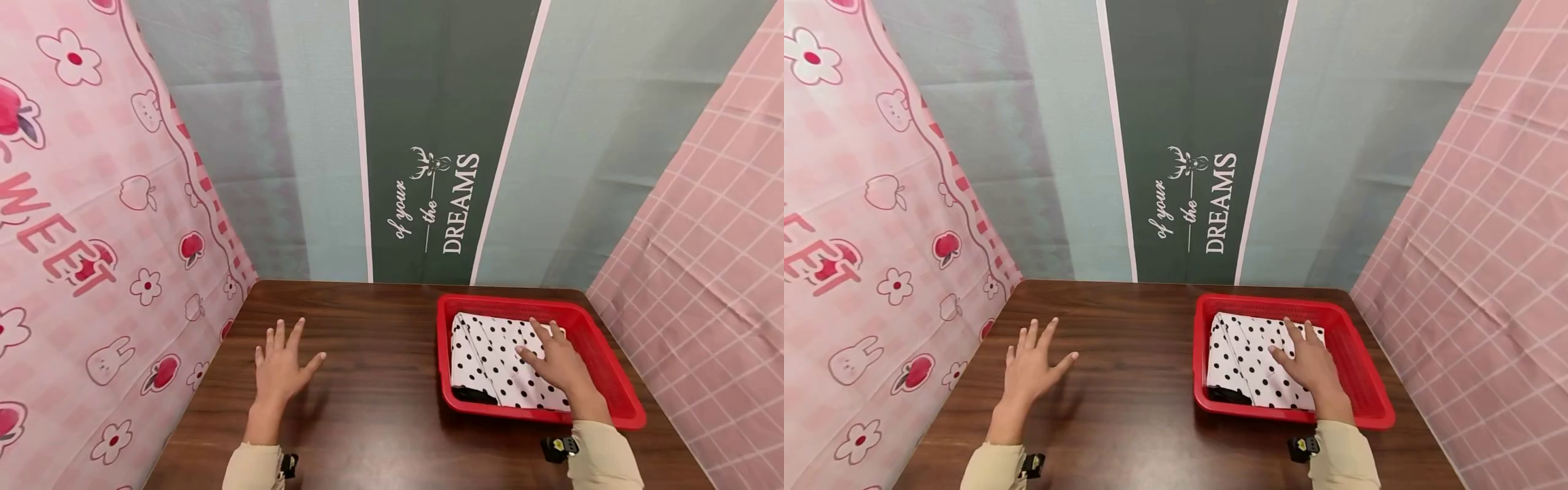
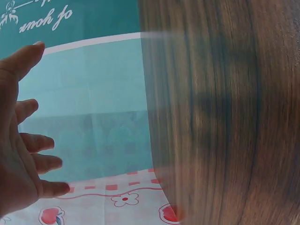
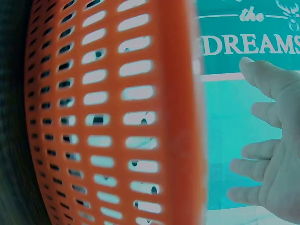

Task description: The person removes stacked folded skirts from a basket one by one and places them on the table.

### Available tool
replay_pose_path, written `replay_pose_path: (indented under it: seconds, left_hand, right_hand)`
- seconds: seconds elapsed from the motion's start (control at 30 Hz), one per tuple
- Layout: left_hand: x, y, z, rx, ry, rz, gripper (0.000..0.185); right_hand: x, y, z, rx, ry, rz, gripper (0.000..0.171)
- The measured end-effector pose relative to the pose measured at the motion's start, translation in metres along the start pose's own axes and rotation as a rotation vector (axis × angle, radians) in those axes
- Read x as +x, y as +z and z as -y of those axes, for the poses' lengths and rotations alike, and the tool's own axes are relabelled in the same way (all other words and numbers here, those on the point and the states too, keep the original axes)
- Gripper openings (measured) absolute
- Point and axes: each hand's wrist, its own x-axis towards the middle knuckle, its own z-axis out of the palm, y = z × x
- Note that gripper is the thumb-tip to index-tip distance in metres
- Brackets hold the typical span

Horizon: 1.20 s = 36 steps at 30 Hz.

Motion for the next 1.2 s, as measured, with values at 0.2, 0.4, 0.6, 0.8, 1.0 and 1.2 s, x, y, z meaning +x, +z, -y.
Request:
replay_pose_path:
  seconds: [0.2, 0.4, 0.6, 0.8, 1.0, 1.2]
  left_hand:
    - [-0.001, -0.003, 0.002, -0.149, -0.019, -0.030, 0.085]
    - [-0.002, -0.004, 0.002, -0.431, -0.039, 0.002, 0.079]
    - [-0.005, -0.006, 0.002, -0.661, -0.033, 0.058, 0.070]
    - [-0.006, -0.003, 0.002, -0.802, -0.026, 0.084, 0.067]
    - [-0.006, -0.001, 0.001, -0.841, -0.031, 0.109, 0.066]
    - [-0.007, 0.001, -0.006, -0.868, -0.028, 0.110, 0.064]
  right_hand:
    - [-0.001, -0.002, 0.000, 0.164, -0.039, 0.015, 0.072]
    - [-0.004, -0.003, 0.000, 0.355, 0.018, 0.058, 0.072]
    - [-0.006, -0.002, -0.003, 0.578, 0.032, 0.080, 0.069]
    - [-0.007, 0.002, -0.008, 0.654, 0.042, 0.073, 0.067]
    - [-0.010, -0.001, -0.006, 0.642, 0.041, 0.069, 0.067]
    - [-0.015, -0.004, -0.006, 0.646, 0.006, 0.060, 0.065]
